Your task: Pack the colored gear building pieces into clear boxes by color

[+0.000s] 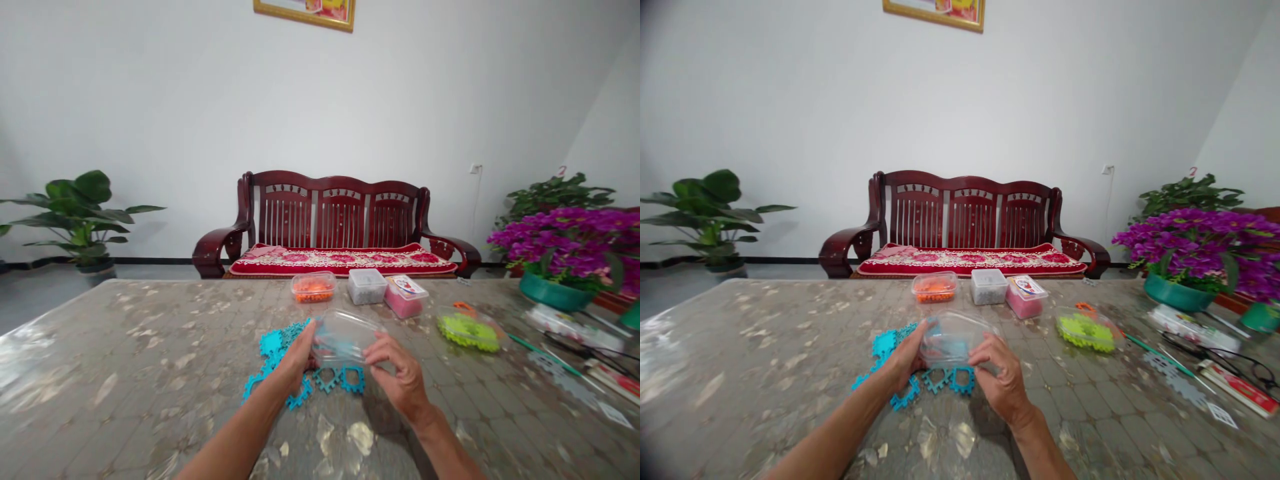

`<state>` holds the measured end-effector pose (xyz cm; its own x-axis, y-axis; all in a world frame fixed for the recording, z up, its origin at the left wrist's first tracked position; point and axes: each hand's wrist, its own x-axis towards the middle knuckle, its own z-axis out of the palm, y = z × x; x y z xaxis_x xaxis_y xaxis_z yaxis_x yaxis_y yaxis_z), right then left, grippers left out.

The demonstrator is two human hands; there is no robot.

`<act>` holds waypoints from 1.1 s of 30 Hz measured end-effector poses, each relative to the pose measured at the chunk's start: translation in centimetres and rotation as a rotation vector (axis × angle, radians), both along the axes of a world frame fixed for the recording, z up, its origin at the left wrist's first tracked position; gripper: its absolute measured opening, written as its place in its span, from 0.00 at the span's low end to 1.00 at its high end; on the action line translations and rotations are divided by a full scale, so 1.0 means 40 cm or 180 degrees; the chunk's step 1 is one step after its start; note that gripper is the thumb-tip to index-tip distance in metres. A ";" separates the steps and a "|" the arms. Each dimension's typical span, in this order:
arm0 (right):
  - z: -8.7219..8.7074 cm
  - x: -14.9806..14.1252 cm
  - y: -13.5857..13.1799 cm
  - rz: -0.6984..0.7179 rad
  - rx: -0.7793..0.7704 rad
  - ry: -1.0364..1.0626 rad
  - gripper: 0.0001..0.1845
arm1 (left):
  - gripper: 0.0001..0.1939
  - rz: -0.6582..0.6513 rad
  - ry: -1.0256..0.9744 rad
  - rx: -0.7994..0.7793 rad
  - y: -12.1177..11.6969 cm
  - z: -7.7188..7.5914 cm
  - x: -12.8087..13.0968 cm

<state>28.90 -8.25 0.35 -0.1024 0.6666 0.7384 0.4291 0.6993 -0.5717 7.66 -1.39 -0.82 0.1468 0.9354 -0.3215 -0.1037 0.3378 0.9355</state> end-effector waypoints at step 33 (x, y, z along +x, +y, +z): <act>-0.063 0.250 0.068 -0.2474 -0.1906 -0.1442 0.32 | 0.33 -0.0819 0.1601 0.2021 0.039 -0.027 0.335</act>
